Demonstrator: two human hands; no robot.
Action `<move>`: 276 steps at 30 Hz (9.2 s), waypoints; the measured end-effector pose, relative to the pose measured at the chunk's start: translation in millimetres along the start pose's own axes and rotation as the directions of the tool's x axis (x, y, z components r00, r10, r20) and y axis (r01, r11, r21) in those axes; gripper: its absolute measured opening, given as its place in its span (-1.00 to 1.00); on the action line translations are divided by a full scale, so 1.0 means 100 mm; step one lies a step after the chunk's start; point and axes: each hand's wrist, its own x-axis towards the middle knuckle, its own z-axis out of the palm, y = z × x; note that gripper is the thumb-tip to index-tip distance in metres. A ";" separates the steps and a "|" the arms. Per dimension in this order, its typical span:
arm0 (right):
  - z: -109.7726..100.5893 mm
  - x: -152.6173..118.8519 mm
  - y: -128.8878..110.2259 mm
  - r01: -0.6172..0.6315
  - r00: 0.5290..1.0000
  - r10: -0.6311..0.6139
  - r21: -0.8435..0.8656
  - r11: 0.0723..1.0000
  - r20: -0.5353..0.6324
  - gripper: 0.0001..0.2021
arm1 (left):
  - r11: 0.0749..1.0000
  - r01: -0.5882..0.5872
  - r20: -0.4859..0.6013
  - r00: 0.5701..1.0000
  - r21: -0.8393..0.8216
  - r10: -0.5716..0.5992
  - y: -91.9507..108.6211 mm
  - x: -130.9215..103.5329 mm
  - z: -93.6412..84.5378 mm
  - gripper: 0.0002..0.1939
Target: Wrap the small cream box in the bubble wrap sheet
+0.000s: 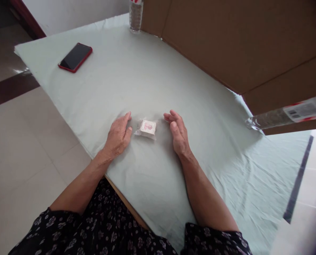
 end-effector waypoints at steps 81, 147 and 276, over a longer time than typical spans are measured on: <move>0.04 0.43 -0.48 0.131 0.918 -0.179 -0.156 0.979 -0.355 -0.77 | 0.305 0.649 0.602 0.761 -0.697 -0.242 0.28 0.41 0.04 -0.64; 0.07 0.06 -0.82 0.117 0.528 0.073 -0.157 0.981 0.846 -0.73 | 0.998 0.054 0.037 0.998 0.023 -0.055 -0.01 0.51 -0.20 -0.80; 0.14 0.12 -0.08 0.199 0.956 -0.110 -0.321 0.926 0.273 -0.50 | 0.931 -0.148 0.322 0.946 0.334 0.035 0.06 0.39 -0.06 -0.39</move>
